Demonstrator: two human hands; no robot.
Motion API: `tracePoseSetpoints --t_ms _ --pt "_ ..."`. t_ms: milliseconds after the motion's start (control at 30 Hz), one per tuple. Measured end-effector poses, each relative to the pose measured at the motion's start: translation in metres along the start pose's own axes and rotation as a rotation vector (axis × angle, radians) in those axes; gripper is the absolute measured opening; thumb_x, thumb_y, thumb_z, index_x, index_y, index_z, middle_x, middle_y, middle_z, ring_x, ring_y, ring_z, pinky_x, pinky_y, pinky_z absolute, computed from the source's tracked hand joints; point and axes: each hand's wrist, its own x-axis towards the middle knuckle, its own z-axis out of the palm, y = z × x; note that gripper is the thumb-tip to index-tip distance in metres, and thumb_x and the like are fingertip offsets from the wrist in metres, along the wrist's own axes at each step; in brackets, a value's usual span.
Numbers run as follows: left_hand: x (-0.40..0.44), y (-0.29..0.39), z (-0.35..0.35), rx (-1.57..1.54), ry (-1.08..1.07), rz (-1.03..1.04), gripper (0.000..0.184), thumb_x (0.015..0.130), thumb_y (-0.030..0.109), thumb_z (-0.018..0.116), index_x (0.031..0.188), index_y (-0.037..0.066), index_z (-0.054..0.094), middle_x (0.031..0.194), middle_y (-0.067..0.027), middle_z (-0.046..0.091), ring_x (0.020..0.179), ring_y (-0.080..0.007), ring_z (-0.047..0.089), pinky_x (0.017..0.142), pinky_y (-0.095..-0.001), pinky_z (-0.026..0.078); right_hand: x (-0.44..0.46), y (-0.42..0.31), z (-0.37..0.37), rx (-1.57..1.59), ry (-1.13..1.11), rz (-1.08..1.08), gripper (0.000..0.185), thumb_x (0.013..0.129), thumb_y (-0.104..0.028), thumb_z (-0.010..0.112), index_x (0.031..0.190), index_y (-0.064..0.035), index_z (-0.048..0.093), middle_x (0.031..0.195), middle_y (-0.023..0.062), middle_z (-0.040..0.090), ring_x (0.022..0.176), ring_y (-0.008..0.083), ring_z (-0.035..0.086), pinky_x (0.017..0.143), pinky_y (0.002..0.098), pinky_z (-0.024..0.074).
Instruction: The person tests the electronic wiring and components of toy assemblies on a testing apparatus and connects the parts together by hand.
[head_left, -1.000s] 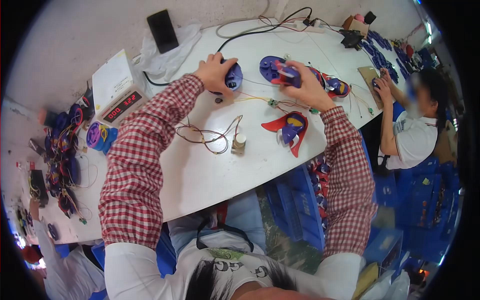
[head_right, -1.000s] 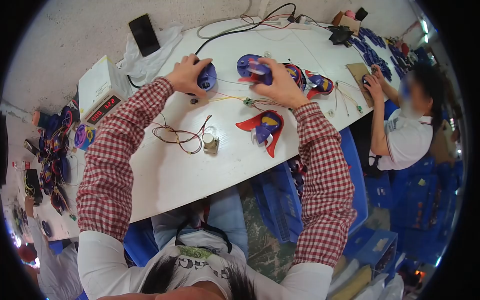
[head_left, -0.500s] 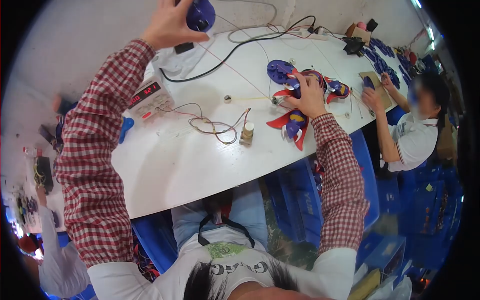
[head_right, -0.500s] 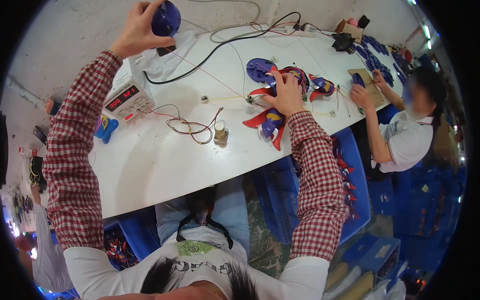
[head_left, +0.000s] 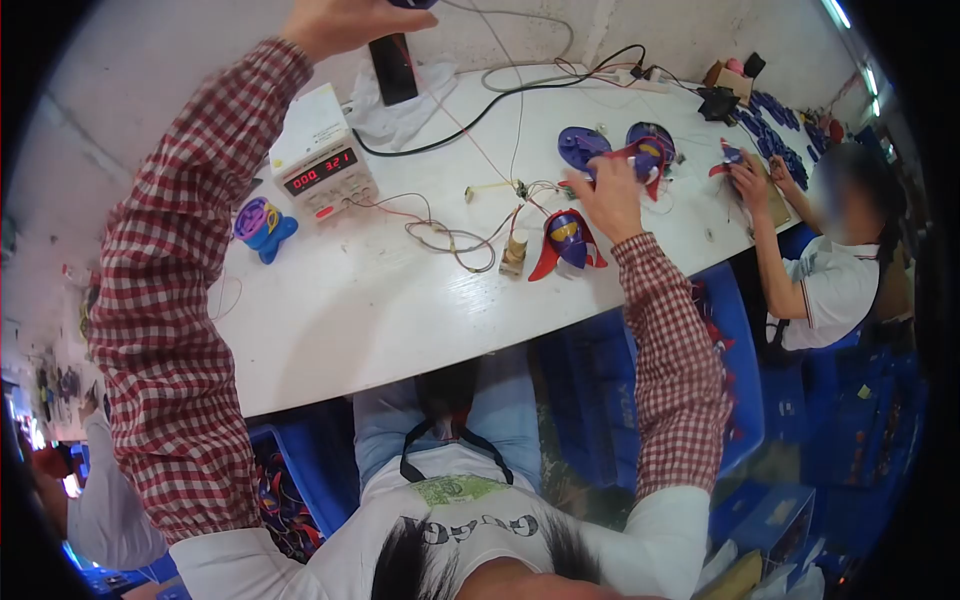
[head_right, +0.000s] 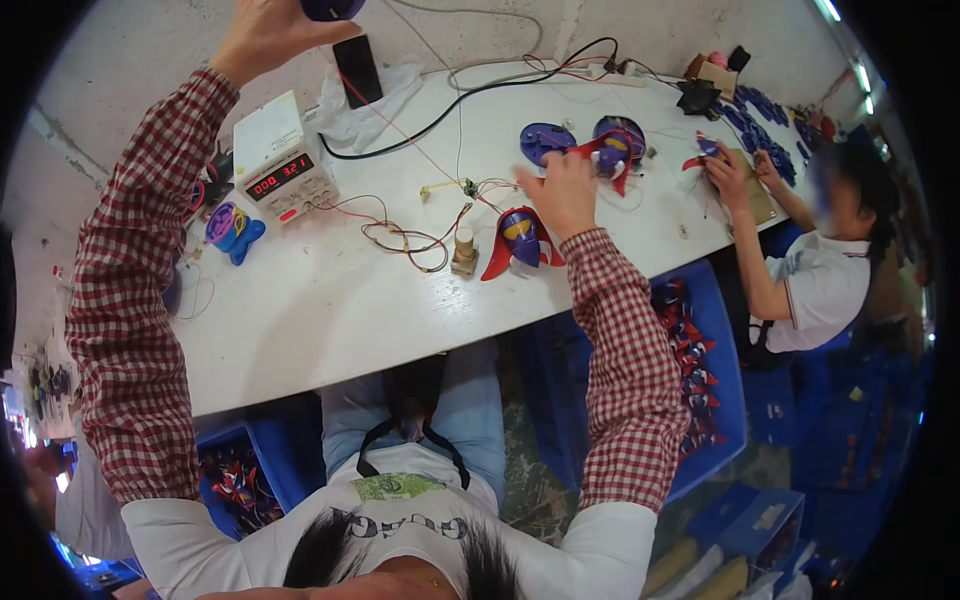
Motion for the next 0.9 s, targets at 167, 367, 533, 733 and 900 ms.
tracePoseSetpoints --t_ms 167,367,533,733,900 --pt "-0.005 0.023 -0.002 0.062 0.123 0.098 0.103 0.061 0.037 0.081 0.144 0.013 0.026 0.13 -0.0234 0.029 0.118 -0.0419 0.033 0.099 -0.0529 0.034 -0.066 -0.033 -0.008 -0.168 -0.259 -0.028 0.087 0.071 -0.049 0.074 0.133 0.0007 0.041 0.107 0.0194 0.061 0.094 0.0287 0.061 0.08 0.03 0.049" --pt "-0.012 0.054 -0.022 0.175 0.346 0.261 0.103 0.062 0.037 0.081 0.145 0.015 0.024 0.131 -0.0224 0.028 0.118 -0.041 0.033 0.1 -0.0527 0.033 -0.064 -0.001 -0.015 0.408 -0.208 0.19 0.088 0.069 -0.04 0.078 0.136 0.0008 0.037 0.113 0.0219 0.059 0.093 0.0286 0.063 0.079 0.0322 0.051" --pt "-0.034 0.048 -0.039 0.247 0.497 0.329 0.103 0.062 0.037 0.081 0.145 0.016 0.023 0.132 -0.0217 0.027 0.118 -0.0405 0.032 0.101 -0.0526 0.032 -0.055 0.025 -0.109 0.58 0.206 0.112 0.074 0.075 -0.027 0.077 0.132 0.0006 0.04 0.112 0.0185 0.058 0.088 0.0237 0.062 0.074 0.0294 0.0519" --pt "-0.095 0.002 -0.057 0.121 0.641 0.44 0.101 0.065 0.038 0.081 0.145 0.019 0.023 0.132 -0.0206 0.027 0.119 -0.038 0.033 0.105 -0.0571 0.026 -0.098 -0.03 -0.242 0.826 0.645 -0.165 0.053 0.084 -0.012 0.066 0.132 -0.0039 0.044 0.111 0.0113 0.057 0.083 0.017 0.059 0.074 0.0253 0.0489" --pt "-0.169 -0.029 -0.064 0.041 0.766 0.533 0.099 0.068 0.039 0.08 0.146 0.021 0.022 0.132 -0.0196 0.027 0.119 -0.0359 0.033 0.107 -0.0608 0.02 -0.147 -0.055 -0.298 0.744 0.424 -0.578 0.044 0.093 -0.011 0.054 0.134 -0.0036 0.042 0.106 0.0141 0.059 0.097 0.0211 0.057 0.085 0.0331 0.0486"
